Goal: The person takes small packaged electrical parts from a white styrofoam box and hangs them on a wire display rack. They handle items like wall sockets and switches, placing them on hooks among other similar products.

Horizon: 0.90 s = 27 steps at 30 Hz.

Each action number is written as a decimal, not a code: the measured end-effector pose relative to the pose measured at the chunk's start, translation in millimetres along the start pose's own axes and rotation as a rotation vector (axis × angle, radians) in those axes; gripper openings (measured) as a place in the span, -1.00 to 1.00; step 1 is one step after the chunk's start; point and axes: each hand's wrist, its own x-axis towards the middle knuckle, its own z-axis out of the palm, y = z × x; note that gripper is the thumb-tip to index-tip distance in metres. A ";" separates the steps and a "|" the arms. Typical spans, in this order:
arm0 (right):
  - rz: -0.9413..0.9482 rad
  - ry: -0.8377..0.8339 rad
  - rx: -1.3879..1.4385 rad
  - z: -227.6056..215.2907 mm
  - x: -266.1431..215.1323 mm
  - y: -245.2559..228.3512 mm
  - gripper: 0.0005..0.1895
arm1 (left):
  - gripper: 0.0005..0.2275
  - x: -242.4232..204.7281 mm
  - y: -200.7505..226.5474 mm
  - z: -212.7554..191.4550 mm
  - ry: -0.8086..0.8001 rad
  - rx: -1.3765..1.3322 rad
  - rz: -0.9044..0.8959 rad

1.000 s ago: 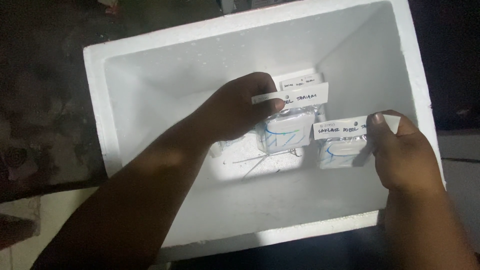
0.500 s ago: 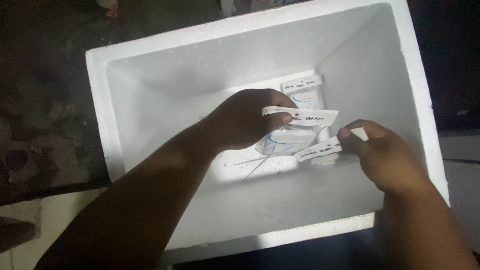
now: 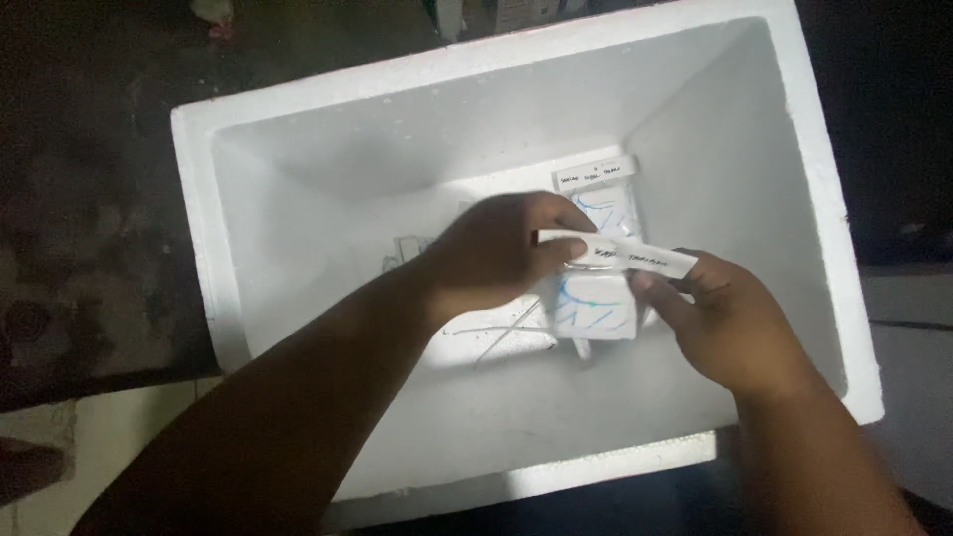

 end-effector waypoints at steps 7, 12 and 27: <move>0.061 0.299 0.071 -12.4 1.8 14.3 -0.66 | -0.74 19.8 -58.2 -9.3 0.294 0.216 -0.218; 0.120 0.400 0.111 -15.6 5.7 29.3 -0.67 | -0.63 25.0 -101.4 7.4 -0.053 0.674 -0.559; -0.128 0.321 -0.077 -24.3 17.8 38.2 -0.57 | -0.83 40.6 -135.9 50.4 -0.068 0.473 -0.652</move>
